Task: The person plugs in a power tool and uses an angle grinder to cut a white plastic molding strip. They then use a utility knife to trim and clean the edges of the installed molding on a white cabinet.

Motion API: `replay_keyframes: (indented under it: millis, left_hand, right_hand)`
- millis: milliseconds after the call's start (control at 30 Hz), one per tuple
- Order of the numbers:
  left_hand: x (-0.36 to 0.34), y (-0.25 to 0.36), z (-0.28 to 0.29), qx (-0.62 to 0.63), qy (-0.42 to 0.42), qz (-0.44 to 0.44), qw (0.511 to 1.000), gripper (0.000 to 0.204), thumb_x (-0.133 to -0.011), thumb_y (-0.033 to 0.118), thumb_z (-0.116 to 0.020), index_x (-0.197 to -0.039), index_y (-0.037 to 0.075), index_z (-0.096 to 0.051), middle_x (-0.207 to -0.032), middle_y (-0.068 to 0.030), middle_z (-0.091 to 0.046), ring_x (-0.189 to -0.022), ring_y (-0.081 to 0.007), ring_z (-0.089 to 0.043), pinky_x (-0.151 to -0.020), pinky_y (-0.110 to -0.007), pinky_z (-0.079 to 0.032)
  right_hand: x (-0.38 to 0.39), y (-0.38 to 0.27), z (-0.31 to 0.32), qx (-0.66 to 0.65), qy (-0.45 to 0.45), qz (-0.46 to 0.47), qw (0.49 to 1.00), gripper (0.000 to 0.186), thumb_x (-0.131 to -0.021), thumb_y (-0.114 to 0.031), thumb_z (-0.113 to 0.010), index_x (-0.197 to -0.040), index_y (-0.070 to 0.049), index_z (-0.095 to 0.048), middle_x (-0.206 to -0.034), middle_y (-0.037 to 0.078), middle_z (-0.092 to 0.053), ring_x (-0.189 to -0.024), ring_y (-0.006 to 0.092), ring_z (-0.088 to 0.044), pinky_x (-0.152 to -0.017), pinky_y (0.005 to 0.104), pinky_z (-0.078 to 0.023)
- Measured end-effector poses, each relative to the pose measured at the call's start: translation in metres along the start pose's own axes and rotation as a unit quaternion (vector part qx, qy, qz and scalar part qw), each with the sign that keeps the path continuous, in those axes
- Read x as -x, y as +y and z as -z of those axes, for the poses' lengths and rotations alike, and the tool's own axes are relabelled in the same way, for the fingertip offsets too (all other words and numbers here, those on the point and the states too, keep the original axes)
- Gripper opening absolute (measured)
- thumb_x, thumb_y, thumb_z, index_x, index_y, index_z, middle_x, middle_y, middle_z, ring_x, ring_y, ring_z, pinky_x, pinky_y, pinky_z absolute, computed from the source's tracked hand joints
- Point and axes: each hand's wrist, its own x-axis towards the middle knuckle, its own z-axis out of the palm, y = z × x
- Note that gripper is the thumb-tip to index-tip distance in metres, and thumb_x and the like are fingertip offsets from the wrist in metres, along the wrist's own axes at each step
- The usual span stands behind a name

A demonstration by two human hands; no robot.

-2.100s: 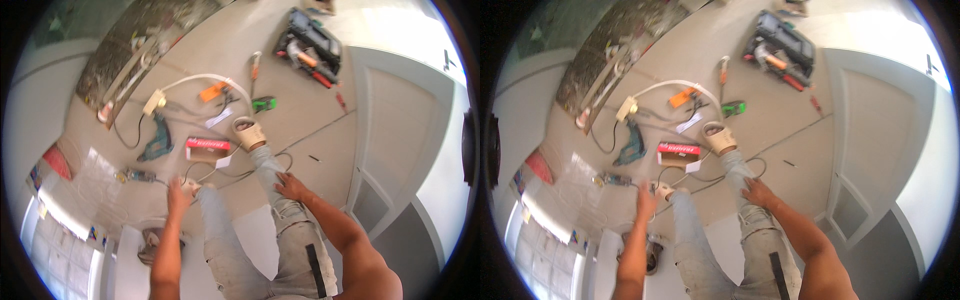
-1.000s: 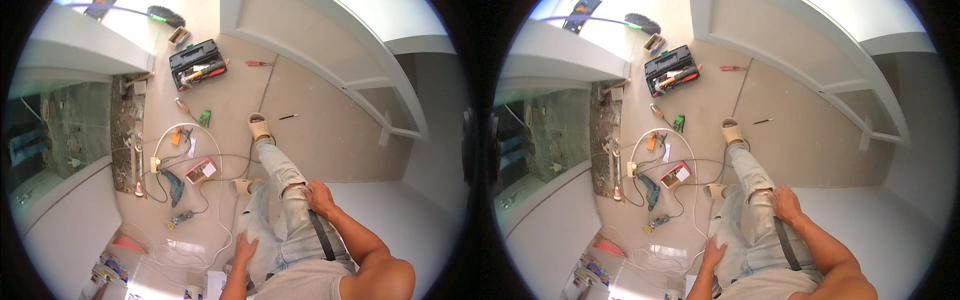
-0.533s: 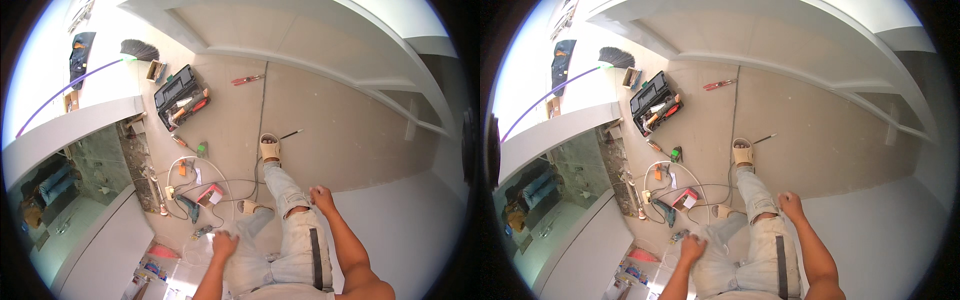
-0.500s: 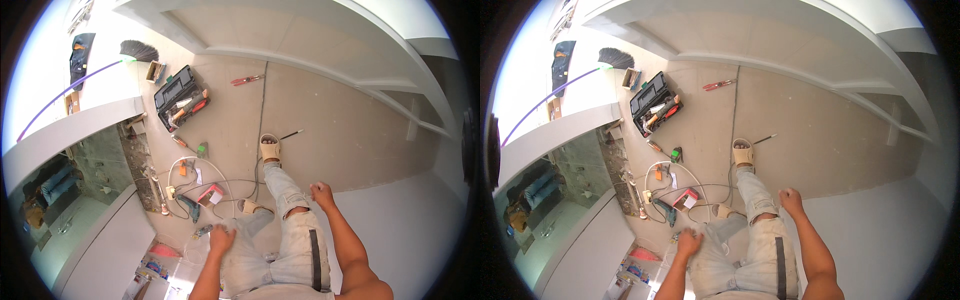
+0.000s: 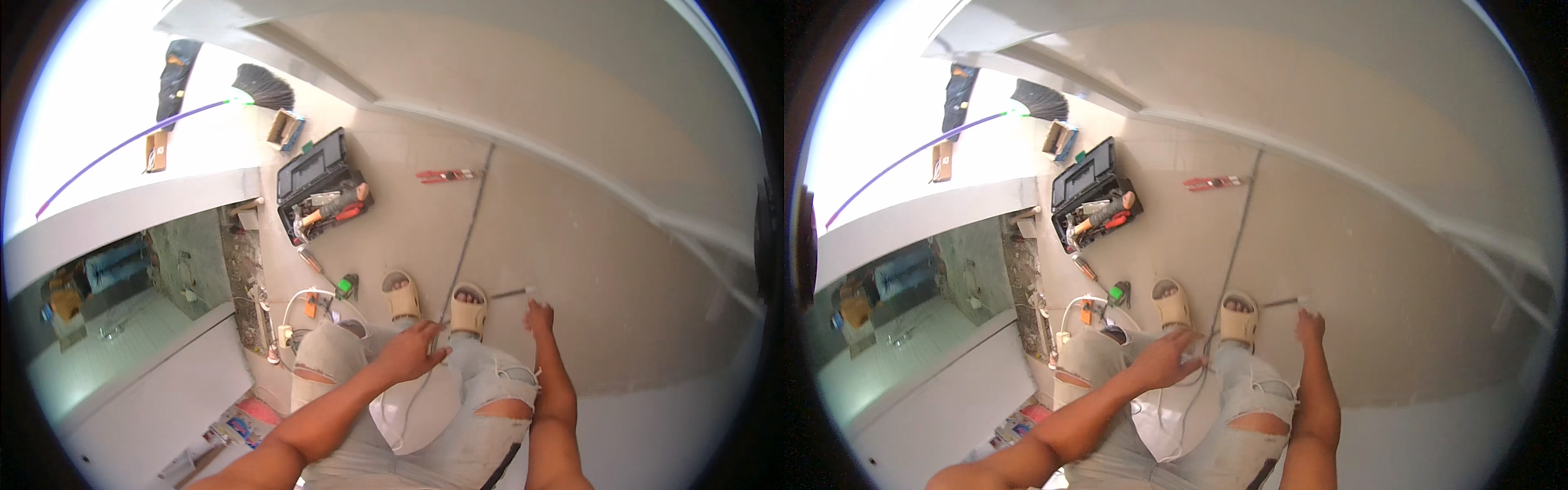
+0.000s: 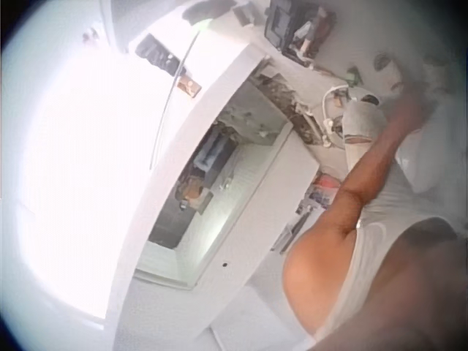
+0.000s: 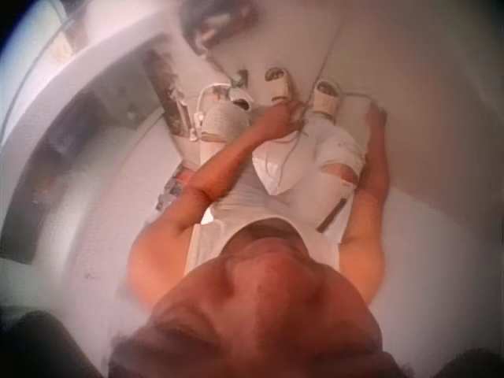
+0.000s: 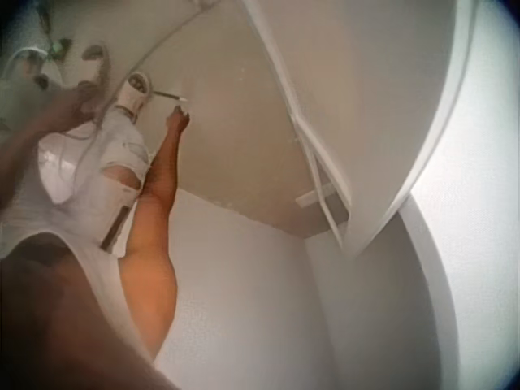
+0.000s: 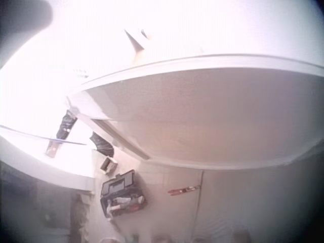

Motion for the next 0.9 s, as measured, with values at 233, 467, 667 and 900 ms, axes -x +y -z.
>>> replay_keyframes:
  millis: [233, 467, 667, 900]
  left_hand:
    - [-0.108, -0.008, 0.044, -0.163, 0.013, -0.117, 0.980, 0.054, -0.089, 0.036, -0.067, -0.129, 0.002, -0.056, -0.120, -0.0205, -0.061, -0.111, -0.0404, -0.060, -0.096, -0.046, -0.049]
    - [-0.171, -0.022, 0.089, -0.151, 0.134, -0.237, 0.950, 0.050, -0.091, 0.034, -0.066, -0.130, 0.003, -0.057, -0.123, -0.0185, -0.061, -0.113, -0.0378, -0.060, -0.097, -0.046, -0.048]
    - [-0.128, 0.044, 0.096, 0.031, 0.082, -0.350, 0.933, 0.043, -0.094, 0.028, -0.068, -0.128, 0.003, -0.059, -0.117, -0.0149, -0.066, -0.107, -0.0291, -0.066, -0.088, -0.040, -0.053]
    - [-0.082, 0.049, 0.098, 0.126, 0.076, -0.426, 0.893, 0.028, -0.095, 0.018, -0.069, -0.118, 0.004, -0.066, -0.106, -0.0128, -0.071, -0.098, -0.0222, -0.069, -0.082, -0.034, -0.055]
  right_hand:
    - [-0.058, 0.016, -0.049, 0.080, 0.039, 0.106, 0.990, 0.043, -0.097, -0.035, -0.060, -0.109, 0.006, -0.060, -0.085, 0.015, -0.067, -0.068, 0.0249, -0.065, -0.055, 0.0386, -0.052]
    - [-0.014, -0.092, 0.029, -0.092, 0.226, 0.312, 0.918, 0.032, -0.100, -0.019, -0.055, -0.119, 0.006, -0.058, -0.090, 0.015, -0.066, -0.076, 0.0259, -0.065, -0.072, 0.0390, -0.052]
    - [0.229, -0.224, 0.066, 0.111, 0.301, 0.622, 0.714, 0.028, -0.095, -0.006, -0.053, -0.121, 0.000, -0.061, -0.106, 0.020, -0.061, -0.097, 0.0339, -0.061, -0.089, 0.0434, -0.048]
    - [0.301, -0.248, -0.020, 0.254, 0.013, 0.672, 0.696, 0.019, -0.092, -0.012, -0.061, -0.108, -0.003, -0.064, -0.100, 0.019, -0.061, -0.095, 0.0402, -0.059, -0.086, 0.0468, -0.049]
